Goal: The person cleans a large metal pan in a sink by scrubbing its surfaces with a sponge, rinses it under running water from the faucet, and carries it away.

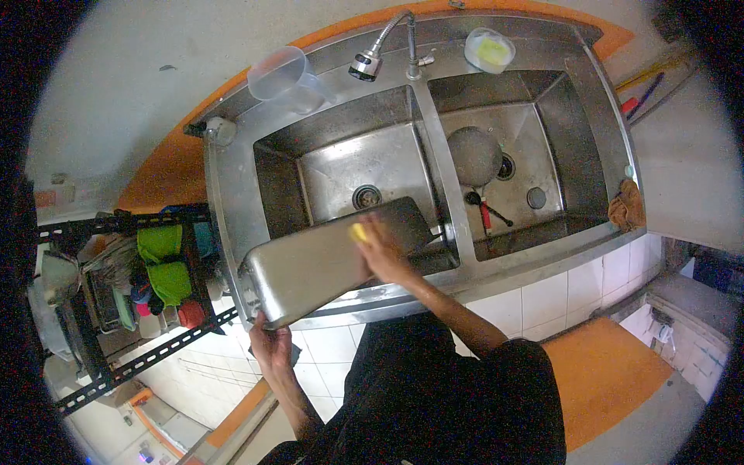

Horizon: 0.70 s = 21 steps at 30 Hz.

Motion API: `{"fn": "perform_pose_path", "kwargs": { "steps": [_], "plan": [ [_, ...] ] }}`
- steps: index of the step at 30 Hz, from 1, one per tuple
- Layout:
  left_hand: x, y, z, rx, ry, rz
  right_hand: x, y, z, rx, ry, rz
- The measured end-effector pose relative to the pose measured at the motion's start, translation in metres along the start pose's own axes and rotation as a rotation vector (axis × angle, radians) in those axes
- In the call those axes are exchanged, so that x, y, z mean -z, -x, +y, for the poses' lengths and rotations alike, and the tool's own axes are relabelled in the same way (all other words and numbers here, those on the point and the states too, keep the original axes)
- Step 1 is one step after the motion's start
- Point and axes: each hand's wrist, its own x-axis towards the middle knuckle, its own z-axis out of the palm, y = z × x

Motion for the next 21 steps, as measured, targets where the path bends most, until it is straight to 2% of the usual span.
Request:
{"fn": "perform_pose_path", "kwargs": {
  "steps": [2,3,4,5,7,8,10,11,12,13,14,15,16,17,18,19,20,21],
  "plan": [
    [0.008,0.008,0.009,0.100,0.123,-0.100,-0.009,0.003,0.052,-0.179,-0.014,0.093],
    [0.008,0.000,-0.014,0.139,0.176,-0.127,0.030,-0.002,0.085,-0.383,0.020,0.126],
    [-0.004,0.013,-0.011,0.107,0.081,-0.079,0.026,-0.012,0.114,-0.658,-0.142,-0.058],
    [-0.013,0.021,-0.015,0.083,-0.002,-0.041,-0.054,-0.027,0.230,-0.721,0.032,0.177],
    [-0.027,0.037,-0.014,0.021,-0.046,0.019,-0.001,-0.034,0.126,-0.576,0.179,0.152],
    [-0.016,0.032,-0.012,0.043,-0.013,0.001,-0.007,-0.038,0.104,-0.470,-0.009,0.202],
    [-0.005,0.028,-0.012,0.065,0.019,-0.011,-0.015,-0.035,0.022,-0.123,-0.146,0.329],
    [-0.003,0.028,-0.011,0.039,0.020,0.005,0.001,-0.027,-0.033,0.115,-0.096,0.412],
    [-0.003,0.026,-0.009,0.012,0.020,0.015,0.017,-0.022,-0.051,0.114,-0.098,0.419],
    [-0.002,0.026,-0.006,0.010,0.016,0.009,0.029,-0.018,-0.065,0.218,-0.123,0.313],
    [0.002,0.026,-0.002,0.030,0.039,-0.011,0.036,-0.017,-0.070,0.328,-0.145,0.204],
    [0.007,0.027,0.001,0.046,0.067,-0.025,0.036,-0.028,-0.030,0.362,-0.198,0.190],
    [0.014,0.023,0.002,0.041,0.080,-0.022,0.025,-0.039,0.017,0.265,-0.128,0.264],
    [0.019,0.022,0.002,0.023,0.091,-0.023,0.026,-0.050,0.052,-0.024,-0.170,0.208],
    [0.022,0.020,0.000,0.047,0.099,-0.042,0.018,-0.051,0.087,-0.073,0.022,0.336],
    [0.024,0.019,-0.003,0.072,0.108,-0.063,0.013,-0.063,0.114,-0.394,-0.156,0.285],
    [0.024,0.017,-0.006,0.101,0.097,-0.092,0.000,-0.066,0.119,-0.217,0.027,0.388],
    [0.001,0.028,-0.010,0.074,0.091,0.008,-0.013,-0.064,0.117,-0.039,0.204,0.487]
  ]
}}
